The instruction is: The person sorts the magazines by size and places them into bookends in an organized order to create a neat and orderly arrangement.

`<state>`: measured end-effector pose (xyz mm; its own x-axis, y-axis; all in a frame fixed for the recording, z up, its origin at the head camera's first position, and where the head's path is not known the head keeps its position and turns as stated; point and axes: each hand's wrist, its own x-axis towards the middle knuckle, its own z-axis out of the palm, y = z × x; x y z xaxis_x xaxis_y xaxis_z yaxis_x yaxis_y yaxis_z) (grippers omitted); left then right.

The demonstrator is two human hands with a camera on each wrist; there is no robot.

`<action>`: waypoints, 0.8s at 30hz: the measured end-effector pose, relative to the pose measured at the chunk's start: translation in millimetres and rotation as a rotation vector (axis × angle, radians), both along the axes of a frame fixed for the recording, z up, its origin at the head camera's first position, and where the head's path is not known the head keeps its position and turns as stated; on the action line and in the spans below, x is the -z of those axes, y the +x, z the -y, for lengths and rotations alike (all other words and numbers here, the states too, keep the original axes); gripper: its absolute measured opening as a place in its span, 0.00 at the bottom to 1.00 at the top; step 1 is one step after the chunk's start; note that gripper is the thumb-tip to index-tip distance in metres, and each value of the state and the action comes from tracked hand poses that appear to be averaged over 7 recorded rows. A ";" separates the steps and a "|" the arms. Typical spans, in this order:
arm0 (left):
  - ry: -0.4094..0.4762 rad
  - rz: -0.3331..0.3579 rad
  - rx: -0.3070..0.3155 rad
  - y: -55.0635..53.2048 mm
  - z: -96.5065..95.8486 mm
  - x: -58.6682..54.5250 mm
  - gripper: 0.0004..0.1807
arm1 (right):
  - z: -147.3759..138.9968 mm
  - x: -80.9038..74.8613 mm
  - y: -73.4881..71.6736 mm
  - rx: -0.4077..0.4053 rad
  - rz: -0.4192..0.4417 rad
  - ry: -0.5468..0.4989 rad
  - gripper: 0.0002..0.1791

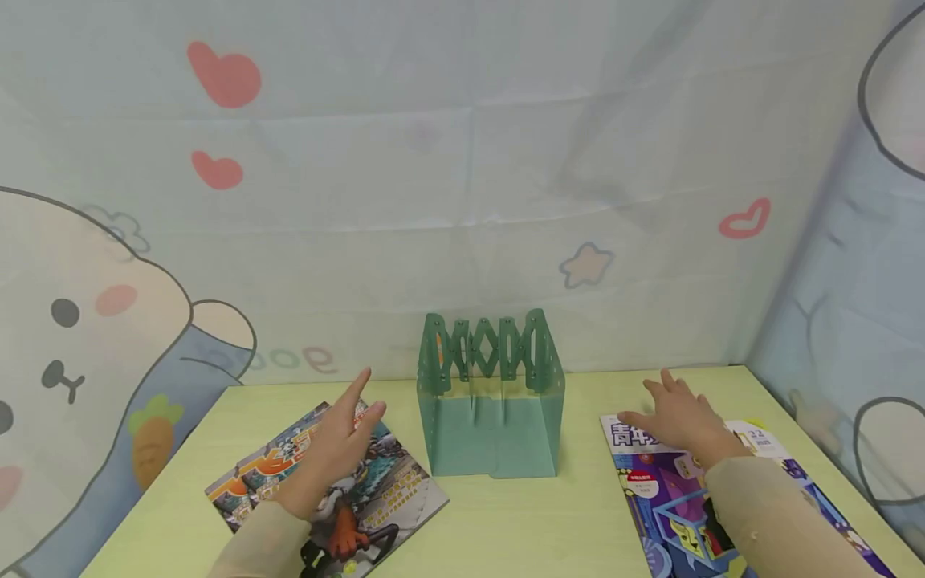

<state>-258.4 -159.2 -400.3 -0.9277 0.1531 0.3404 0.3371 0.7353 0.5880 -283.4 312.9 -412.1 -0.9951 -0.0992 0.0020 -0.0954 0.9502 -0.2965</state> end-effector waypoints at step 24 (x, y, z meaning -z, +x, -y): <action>0.167 -0.054 0.052 -1.8 -27.3 -6.6 0.31 | 5.9 9.4 -5.3 -0.021 0.133 -0.020 0.57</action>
<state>-260.2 -131.9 -393.7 -0.8997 0.1377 0.4142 0.4066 0.6098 0.6803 -288.7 307.0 -421.4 -0.9844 -0.1208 -0.1281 -0.0732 0.9424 -0.3263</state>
